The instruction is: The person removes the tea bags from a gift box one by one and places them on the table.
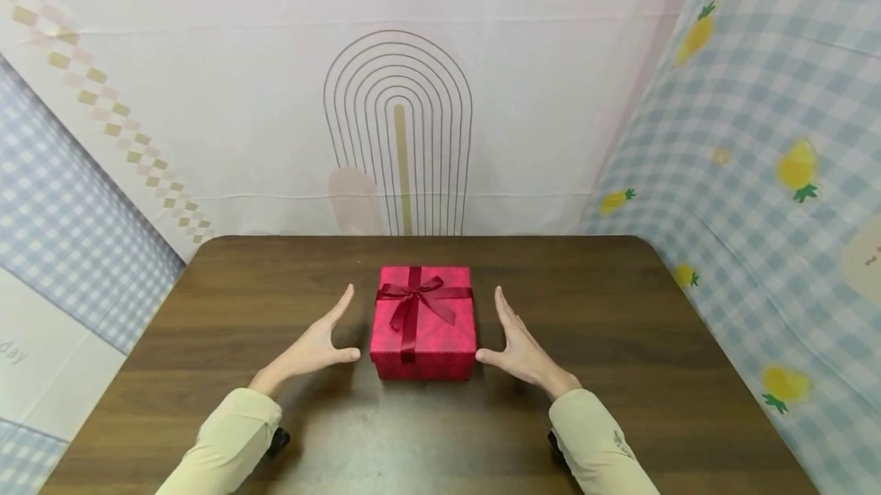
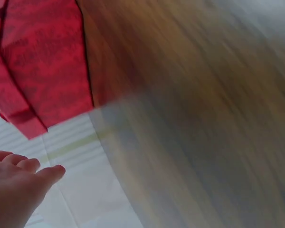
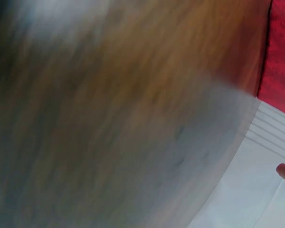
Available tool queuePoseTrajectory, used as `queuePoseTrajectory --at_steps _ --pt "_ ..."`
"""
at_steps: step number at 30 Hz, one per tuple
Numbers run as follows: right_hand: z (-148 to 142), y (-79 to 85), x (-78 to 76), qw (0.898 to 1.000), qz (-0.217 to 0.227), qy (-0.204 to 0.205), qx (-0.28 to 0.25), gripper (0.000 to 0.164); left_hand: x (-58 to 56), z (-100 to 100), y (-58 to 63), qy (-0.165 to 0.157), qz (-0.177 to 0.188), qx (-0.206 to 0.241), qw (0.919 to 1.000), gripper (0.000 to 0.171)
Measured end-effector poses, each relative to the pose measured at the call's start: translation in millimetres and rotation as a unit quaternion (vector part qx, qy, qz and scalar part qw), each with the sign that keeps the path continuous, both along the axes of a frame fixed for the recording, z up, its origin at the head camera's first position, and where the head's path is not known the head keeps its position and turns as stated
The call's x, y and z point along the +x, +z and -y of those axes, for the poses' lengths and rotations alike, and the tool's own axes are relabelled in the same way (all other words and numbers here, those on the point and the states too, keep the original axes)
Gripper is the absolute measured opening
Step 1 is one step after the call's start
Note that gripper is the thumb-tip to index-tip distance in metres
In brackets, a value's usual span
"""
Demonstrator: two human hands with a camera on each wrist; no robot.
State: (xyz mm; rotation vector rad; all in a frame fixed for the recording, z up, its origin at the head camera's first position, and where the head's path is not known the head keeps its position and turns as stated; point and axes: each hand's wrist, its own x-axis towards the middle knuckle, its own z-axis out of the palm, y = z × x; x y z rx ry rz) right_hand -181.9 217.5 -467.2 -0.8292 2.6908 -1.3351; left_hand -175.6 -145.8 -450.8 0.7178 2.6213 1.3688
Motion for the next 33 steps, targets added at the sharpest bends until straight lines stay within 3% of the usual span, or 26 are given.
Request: queuePoseTrajectory --at_steps 1,7,8,20,27,29,33 --pt "3 0.0 -0.1 1.000 0.002 0.003 0.002 0.107 2.1 -4 5.6 -0.004 0.008 0.003 1.0000 0.104" --pt "15 0.0 0.1 1.000 0.019 0.008 0.014 0.106 1.4 -19 2.9 -0.006 0.031 0.001 0.9995 0.104" --pt "16 0.0 0.4 1.000 0.021 0.007 0.014 0.105 -1.0 -19 -3.1 -0.005 0.029 0.000 0.9996 0.104" --pt "22 1.3 2.3 0.999 0.032 0.003 0.018 0.098 -1.0 -25 -3.2 -0.027 0.026 0.006 0.9993 0.096" --pt "22 -0.7 2.0 0.999 0.031 0.004 0.012 0.097 -0.1 -28 -1.9 -0.023 0.029 0.010 0.9993 0.095" --pt "23 -0.3 2.6 0.999 0.031 0.004 0.009 0.097 2.0 -29 1.8 -0.020 0.028 0.012 0.9993 0.094" --pt "23 1.7 3.7 1.000 0.025 0.007 0.001 0.096 10.4 -33 22.5 -0.018 0.029 0.013 0.9993 0.090"
